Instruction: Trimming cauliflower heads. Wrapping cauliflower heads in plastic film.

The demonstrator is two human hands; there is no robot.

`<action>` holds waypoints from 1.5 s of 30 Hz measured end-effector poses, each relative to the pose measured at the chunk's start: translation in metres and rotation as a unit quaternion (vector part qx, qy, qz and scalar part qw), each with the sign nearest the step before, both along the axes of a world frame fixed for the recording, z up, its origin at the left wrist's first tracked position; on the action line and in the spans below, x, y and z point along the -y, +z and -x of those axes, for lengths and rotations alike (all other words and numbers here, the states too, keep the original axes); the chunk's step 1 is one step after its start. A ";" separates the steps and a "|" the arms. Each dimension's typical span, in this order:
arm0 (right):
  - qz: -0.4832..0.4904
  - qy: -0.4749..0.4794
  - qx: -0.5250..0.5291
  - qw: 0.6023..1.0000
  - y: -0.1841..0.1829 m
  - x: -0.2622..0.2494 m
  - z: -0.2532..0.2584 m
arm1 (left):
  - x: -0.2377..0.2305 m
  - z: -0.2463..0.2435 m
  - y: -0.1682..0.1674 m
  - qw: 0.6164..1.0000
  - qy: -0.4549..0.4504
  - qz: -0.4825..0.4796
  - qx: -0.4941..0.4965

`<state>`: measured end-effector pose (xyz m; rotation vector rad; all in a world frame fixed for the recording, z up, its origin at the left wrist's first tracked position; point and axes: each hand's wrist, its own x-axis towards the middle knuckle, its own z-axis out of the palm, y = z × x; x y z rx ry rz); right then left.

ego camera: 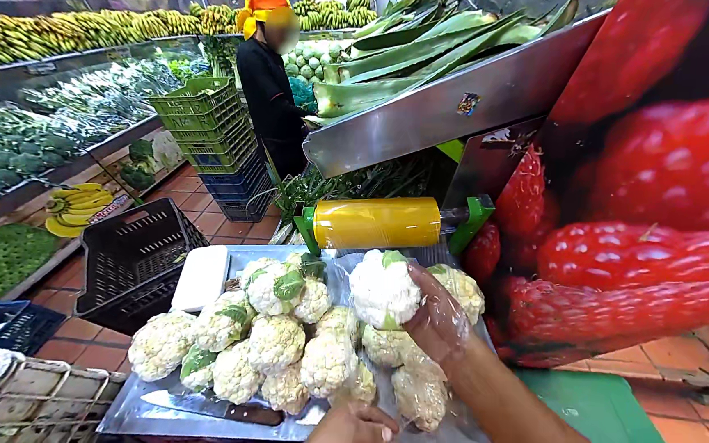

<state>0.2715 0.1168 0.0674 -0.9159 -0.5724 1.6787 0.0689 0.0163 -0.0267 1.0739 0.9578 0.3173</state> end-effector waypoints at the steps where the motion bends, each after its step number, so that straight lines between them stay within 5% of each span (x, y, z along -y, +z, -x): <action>1: -0.007 -0.012 0.000 1.000 0.004 0.013 0.001 | -0.008 -0.007 0.000 0.999 -0.028 -0.018 -0.039; 5: -0.077 -0.016 0.024 0.997 -0.001 0.062 -0.010 | -0.038 -0.033 0.014 0.958 -0.025 -0.208 -0.194; 7: -0.174 -0.002 0.065 0.983 -0.017 0.081 -0.016 | -0.066 -0.033 0.003 0.954 0.003 -0.239 -0.182; 10: -0.314 0.024 0.162 0.935 -0.043 0.101 -0.022 | -0.099 -0.042 0.030 0.961 0.011 -0.244 -0.133; 12: -0.330 0.049 0.210 0.919 -0.059 0.112 -0.027 | -0.093 -0.035 0.060 0.975 -0.018 -0.195 -0.102; 15: -0.320 0.097 0.175 0.926 -0.079 0.119 -0.038 | -0.061 -0.018 0.085 0.981 0.053 -0.137 -0.130; 22: -0.348 0.151 0.254 0.890 -0.095 0.122 -0.050 | -0.032 0.004 0.050 0.986 0.056 -0.098 0.125; 27: -0.303 0.203 0.269 0.891 -0.056 0.125 -0.047 | -0.027 0.023 0.039 0.947 -0.094 -0.240 0.194; 30: -0.393 0.311 0.281 0.818 -0.053 0.097 -0.103 | -0.017 0.029 0.052 0.923 -0.126 -0.292 0.216; 33: -0.423 0.164 0.458 0.765 0.016 0.065 -0.133 | -0.005 0.035 0.074 0.913 -0.145 -0.346 0.160; 35: -0.482 0.075 0.607 0.627 0.072 0.046 -0.109 | 0.000 0.032 0.090 0.910 -0.153 -0.367 0.115; 37: -0.547 0.121 0.662 0.498 0.100 0.025 -0.057 | -0.001 0.036 0.078 0.882 -0.174 -0.415 0.142; 40: -0.573 0.262 0.690 0.357 0.057 -0.020 0.018 | 0.001 0.034 0.076 0.863 -0.165 -0.445 0.173; 42: -0.565 0.302 0.695 0.326 0.012 -0.052 0.033 | 0.009 0.038 0.069 0.875 -0.164 -0.430 0.152; 45: -0.601 0.193 0.717 0.296 -0.026 -0.117 0.030 | 0.024 0.048 0.036 0.872 -0.162 -0.448 0.113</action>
